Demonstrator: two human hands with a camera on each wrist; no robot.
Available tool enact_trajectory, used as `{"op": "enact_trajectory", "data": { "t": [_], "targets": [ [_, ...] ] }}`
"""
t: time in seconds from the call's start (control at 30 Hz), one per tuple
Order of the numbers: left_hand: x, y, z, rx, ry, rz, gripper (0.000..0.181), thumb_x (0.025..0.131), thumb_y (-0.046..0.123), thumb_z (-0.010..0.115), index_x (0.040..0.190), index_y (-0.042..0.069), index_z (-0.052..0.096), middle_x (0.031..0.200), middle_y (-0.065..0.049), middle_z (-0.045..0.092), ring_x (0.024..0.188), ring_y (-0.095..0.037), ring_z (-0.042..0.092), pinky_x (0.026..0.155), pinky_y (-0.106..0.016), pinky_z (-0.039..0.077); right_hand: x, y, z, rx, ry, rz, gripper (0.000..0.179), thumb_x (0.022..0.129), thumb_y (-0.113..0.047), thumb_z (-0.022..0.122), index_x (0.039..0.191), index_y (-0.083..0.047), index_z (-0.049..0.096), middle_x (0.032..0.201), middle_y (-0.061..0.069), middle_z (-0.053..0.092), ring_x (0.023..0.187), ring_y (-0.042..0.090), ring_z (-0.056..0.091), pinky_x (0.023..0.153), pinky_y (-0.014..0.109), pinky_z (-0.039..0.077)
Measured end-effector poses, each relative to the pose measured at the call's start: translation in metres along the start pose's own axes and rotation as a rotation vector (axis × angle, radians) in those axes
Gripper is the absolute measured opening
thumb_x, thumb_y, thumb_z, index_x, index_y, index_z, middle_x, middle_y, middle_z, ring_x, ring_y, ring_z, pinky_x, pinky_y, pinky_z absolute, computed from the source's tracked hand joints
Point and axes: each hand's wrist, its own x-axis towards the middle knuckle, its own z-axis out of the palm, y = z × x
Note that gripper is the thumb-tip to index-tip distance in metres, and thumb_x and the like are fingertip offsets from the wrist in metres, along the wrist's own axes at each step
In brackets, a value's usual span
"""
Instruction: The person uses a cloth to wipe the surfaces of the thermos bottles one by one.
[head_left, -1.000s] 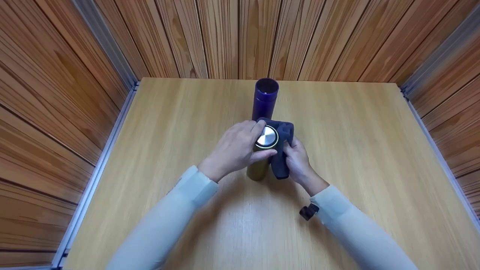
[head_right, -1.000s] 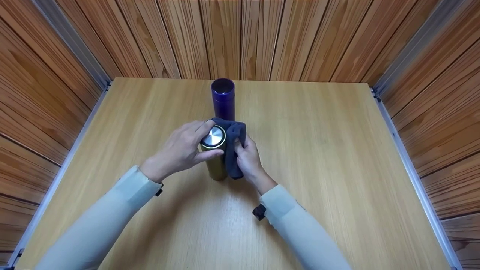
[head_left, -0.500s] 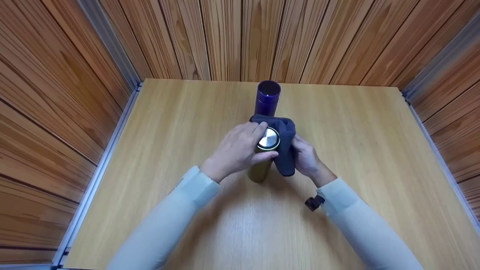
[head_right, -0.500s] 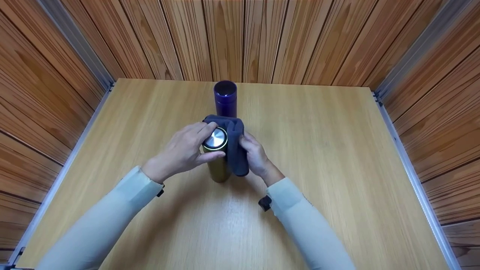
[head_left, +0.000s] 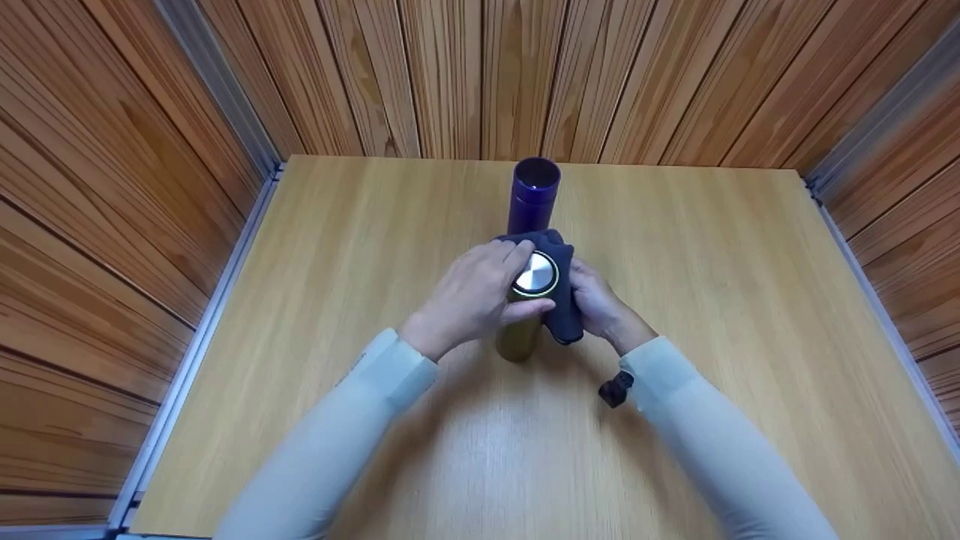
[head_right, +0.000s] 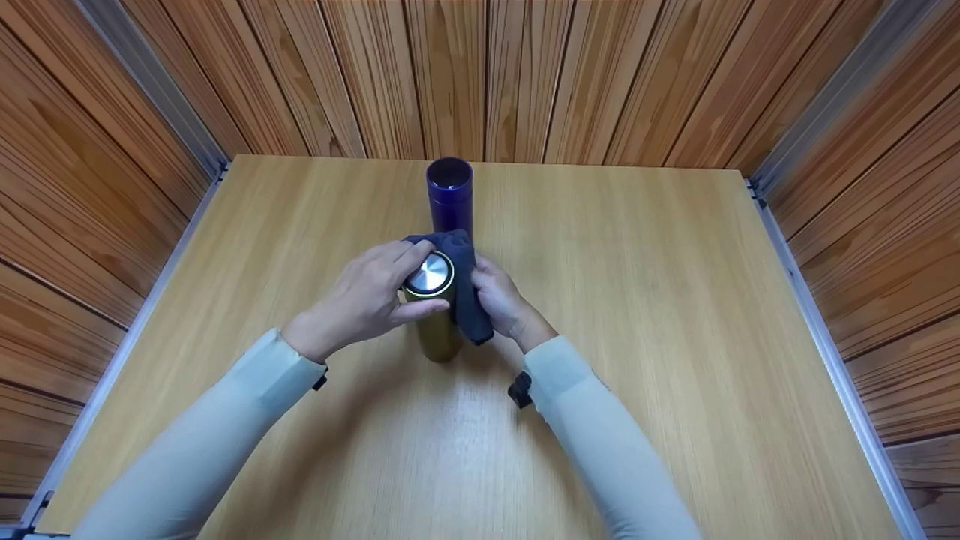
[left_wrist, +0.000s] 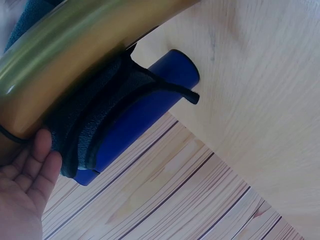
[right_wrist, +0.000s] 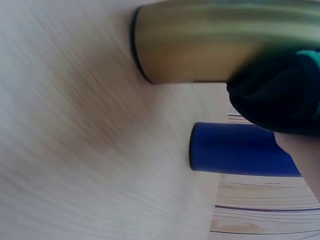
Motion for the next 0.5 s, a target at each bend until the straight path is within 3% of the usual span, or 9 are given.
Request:
{"op": "enact_trajectory", "data": {
  "t": [0.1,0.23,0.5],
  "targets": [
    [0.0,0.0,0.001,-0.005,-0.003,0.007,0.067,0.094,0.06,0.065,0.13,0.004,0.054,0.106,-0.006,0.065,0.092,-0.023,0.059,0.084,-0.038,0.052,0.001,0.005,0.003,-0.03,0.076,0.011,0.032,0.111,-0.017,0.04,0.137,-0.007,0.056,0.105,0.001,0.066,0.091,0.013,0.062,0.079,0.027,0.051],
    [-0.001,-0.001,0.002,-0.003,-0.01,0.009,0.07,0.096,0.063,0.059,0.133,0.004,0.053,0.11,-0.007,0.066,0.096,-0.023,0.06,0.088,-0.038,0.052,0.0,0.011,0.004,-0.067,0.118,0.016,0.045,0.111,-0.02,0.041,0.153,-0.002,0.041,0.114,0.002,0.067,0.096,0.013,0.063,0.081,0.027,0.051],
    [0.0,0.001,0.003,-0.005,-0.017,0.015,0.073,0.096,0.064,0.057,0.137,0.004,0.051,0.113,-0.008,0.066,0.098,-0.022,0.06,0.09,-0.038,0.053,-0.015,0.013,0.001,0.035,0.112,-0.044,0.045,0.109,-0.013,0.037,0.153,0.0,0.039,0.11,0.003,0.065,0.093,0.015,0.063,0.081,0.028,0.052]
  ]
}}
